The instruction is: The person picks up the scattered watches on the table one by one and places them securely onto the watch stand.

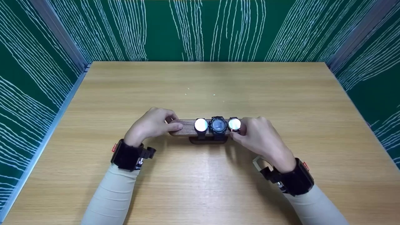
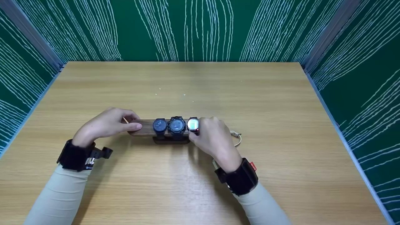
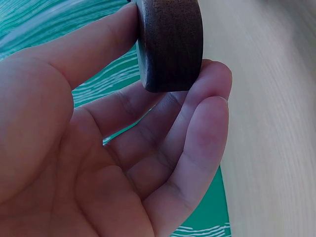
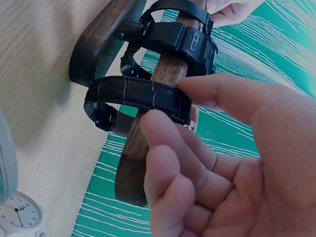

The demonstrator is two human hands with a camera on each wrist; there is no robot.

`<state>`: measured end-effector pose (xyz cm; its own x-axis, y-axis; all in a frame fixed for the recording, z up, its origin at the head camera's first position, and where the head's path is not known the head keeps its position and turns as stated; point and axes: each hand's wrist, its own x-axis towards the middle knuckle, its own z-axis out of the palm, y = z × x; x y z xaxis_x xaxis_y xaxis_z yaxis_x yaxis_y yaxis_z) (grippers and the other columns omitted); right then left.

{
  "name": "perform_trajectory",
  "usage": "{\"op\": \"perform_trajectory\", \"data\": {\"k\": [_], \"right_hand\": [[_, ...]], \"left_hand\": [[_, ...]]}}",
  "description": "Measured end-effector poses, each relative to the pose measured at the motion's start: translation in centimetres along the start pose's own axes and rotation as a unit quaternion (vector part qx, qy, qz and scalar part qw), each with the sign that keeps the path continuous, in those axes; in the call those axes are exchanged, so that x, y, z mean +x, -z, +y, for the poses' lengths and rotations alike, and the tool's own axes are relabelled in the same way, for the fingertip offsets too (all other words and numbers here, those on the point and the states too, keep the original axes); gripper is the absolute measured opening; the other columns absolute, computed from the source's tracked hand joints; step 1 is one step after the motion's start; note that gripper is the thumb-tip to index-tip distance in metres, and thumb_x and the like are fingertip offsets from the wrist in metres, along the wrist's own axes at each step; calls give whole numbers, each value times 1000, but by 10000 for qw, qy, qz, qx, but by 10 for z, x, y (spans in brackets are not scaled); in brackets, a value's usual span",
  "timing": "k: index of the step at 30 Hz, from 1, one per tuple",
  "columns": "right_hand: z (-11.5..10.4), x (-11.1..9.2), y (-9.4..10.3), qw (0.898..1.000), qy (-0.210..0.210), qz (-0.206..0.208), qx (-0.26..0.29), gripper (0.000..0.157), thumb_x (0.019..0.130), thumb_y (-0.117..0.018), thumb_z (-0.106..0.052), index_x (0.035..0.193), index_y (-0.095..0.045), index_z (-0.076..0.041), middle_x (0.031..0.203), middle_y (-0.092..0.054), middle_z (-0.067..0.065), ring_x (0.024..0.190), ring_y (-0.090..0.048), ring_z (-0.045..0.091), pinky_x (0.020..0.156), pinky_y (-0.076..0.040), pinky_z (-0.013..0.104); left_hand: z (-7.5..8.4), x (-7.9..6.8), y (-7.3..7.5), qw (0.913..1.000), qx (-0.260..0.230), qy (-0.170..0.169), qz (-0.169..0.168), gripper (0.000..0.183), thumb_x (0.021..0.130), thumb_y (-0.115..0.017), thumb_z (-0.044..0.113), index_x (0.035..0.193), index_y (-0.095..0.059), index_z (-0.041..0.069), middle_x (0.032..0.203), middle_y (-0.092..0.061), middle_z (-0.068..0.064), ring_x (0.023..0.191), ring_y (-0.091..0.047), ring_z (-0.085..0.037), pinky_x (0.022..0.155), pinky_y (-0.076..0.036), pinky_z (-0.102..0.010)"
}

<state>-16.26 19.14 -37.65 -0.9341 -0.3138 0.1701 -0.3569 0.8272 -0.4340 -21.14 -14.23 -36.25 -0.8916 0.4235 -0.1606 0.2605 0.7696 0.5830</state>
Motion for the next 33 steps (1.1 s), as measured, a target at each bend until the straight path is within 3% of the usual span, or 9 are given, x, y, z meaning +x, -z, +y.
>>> {"op": "perform_trajectory", "data": {"k": [7,20,33], "right_hand": [[-1,0,-1,10000,79,33,2,35,89,-85,-22,68,-58,-14,60,-52,-4,52,-45,10,49,-35,25],[-1,0,-2,10000,-30,-46,4,39,91,-84,-25,66,-56,-15,58,-49,-6,52,-42,9,48,-32,24],[-1,0,1,9998,36,-178,127,38,92,-84,-27,66,-58,-15,58,-50,-8,52,-43,8,48,-32,23]], "left_hand": [[1,0,0,9999,-51,116,-40,32,100,-76,37,116,-76,10,104,-77,-4,98,-68,-22,90,-53,-41],[1,-1,0,10000,-10,-32,22,31,100,-76,36,113,-78,9,101,-77,-4,96,-68,-23,89,-52,-42],[3,-1,0,10000,-20,51,10,30,99,-76,37,113,-78,11,101,-77,-3,96,-67,-22,88,-52,-40]]}}
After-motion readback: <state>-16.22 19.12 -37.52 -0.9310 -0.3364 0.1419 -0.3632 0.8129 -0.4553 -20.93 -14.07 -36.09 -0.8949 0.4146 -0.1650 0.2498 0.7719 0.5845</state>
